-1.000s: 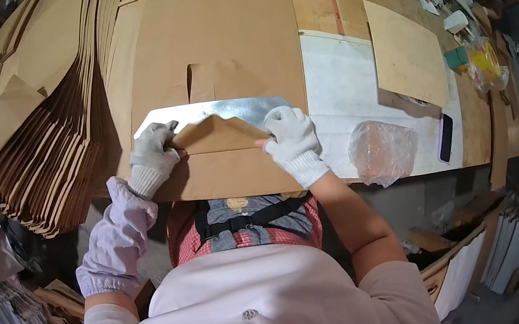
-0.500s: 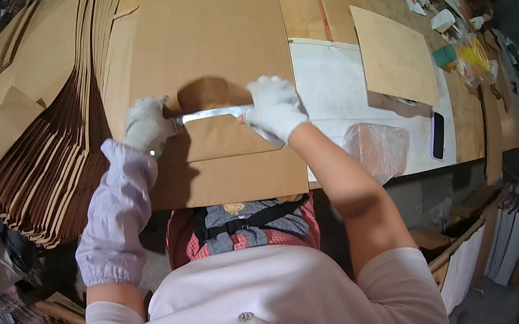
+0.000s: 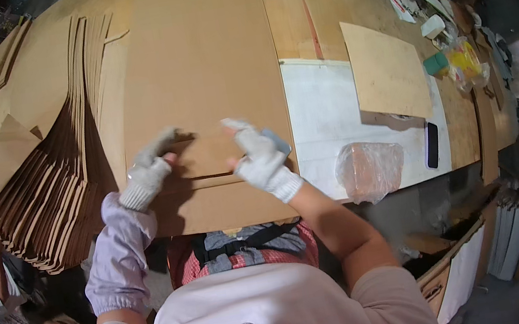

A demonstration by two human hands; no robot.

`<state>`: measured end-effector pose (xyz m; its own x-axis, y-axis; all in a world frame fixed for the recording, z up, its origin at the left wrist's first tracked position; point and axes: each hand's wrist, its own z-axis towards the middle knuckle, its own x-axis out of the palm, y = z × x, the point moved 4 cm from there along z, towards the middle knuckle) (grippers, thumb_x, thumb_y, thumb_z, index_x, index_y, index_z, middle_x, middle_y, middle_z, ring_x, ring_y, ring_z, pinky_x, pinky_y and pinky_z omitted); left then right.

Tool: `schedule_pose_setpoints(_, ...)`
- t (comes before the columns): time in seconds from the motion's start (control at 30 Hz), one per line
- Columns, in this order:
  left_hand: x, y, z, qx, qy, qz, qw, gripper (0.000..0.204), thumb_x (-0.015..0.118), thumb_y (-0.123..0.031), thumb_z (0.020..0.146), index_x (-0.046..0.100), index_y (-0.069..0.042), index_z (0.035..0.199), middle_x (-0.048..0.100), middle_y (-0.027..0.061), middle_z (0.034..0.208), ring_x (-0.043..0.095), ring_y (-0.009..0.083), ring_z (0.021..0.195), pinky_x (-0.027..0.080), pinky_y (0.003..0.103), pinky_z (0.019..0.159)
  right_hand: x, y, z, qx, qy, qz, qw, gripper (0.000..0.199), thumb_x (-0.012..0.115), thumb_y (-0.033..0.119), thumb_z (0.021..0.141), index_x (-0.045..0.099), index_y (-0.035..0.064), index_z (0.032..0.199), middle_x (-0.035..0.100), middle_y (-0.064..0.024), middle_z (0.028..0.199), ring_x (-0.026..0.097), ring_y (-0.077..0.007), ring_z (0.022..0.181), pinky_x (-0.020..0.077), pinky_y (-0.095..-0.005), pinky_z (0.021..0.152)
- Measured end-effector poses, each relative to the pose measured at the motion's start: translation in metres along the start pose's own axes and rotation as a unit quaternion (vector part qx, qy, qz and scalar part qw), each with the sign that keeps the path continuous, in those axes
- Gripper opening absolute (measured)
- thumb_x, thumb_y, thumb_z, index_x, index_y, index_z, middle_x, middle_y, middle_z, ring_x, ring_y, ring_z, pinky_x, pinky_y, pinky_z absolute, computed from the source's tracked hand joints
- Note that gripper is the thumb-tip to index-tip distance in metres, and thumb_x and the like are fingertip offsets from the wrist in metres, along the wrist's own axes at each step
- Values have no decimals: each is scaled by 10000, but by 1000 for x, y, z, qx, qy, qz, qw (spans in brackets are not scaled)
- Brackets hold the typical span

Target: The person folds large flat cardboard sheets along pre-scored lines to form box shapes. They repeatedly pick up a sheet, fold the flaps inward, and place the folded piece onto a growing stack on the table.

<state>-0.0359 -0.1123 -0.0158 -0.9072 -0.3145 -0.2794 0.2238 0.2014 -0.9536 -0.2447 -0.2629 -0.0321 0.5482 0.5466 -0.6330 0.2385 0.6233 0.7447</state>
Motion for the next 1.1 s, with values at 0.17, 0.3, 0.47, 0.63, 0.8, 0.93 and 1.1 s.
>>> schedule_pose_setpoints(0.17,-48,4,-43,-189,-126,495,839,535,793,-303,790,640,-92,1257,482,150,1510,600,360,1210,483,437,1060,-28,1,-2,-10,-25,-261,965,590,897,339,610,655,55,1068,626,-156,1162,597,-351,1099,484,-456,958)
schedule_pose_setpoints(0.3,-67,16,-28,-378,-29,420,825,521,817,-361,777,684,-148,1234,365,55,1617,577,323,1277,483,430,1065,-42,-20,39,142,21,-192,971,558,905,367,643,642,41,1011,658,-162,1104,629,-350,1040,507,-429,897)
schedule_pose_setpoints(0.47,-75,28,-36,-287,-68,344,892,373,720,-229,875,711,-118,1232,374,39,1612,617,263,1237,484,350,1055,-83,-87,62,156,-145,-300,930,496,739,348,863,608,93,1268,610,-161,1283,598,-368,1133,495,-474,947)
schedule_pose_setpoints(0.63,-81,33,-70,-331,-208,15,920,266,642,-151,922,678,-35,1158,668,87,924,651,221,860,541,362,797,-42,-29,-19,-19,51,-275,960,444,601,342,913,614,49,1246,638,-200,1170,602,-404,1087,483,-499,959)
schedule_pose_setpoints(0.8,-113,-148,-30,123,-197,447,864,103,639,-102,845,696,-157,911,712,136,846,697,291,786,548,393,663,-32,-23,-13,77,55,-212,973,238,675,210,855,605,10,964,616,-201,909,608,-392,888,489,-483,793)
schedule_pose_setpoints(0.93,-247,-231,-41,297,-235,632,676,178,533,-106,900,665,-144,1013,666,40,827,630,225,678,505,334,585,9,52,79,36,-22,12,999,222,681,141,888,589,-5,1027,637,-193,907,625,-351,882,498,-445,791)
schedule_pose_setpoints(1.1,-446,-250,-101,115,-441,638,621,123,564,-193,993,639,-122,1059,662,134,889,638,304,808,508,387,688,89,232,234,-67,57,251,964,547,593,102,912,504,38,1448,633,-207,1328,619,-296,1221,477,-356,1040)
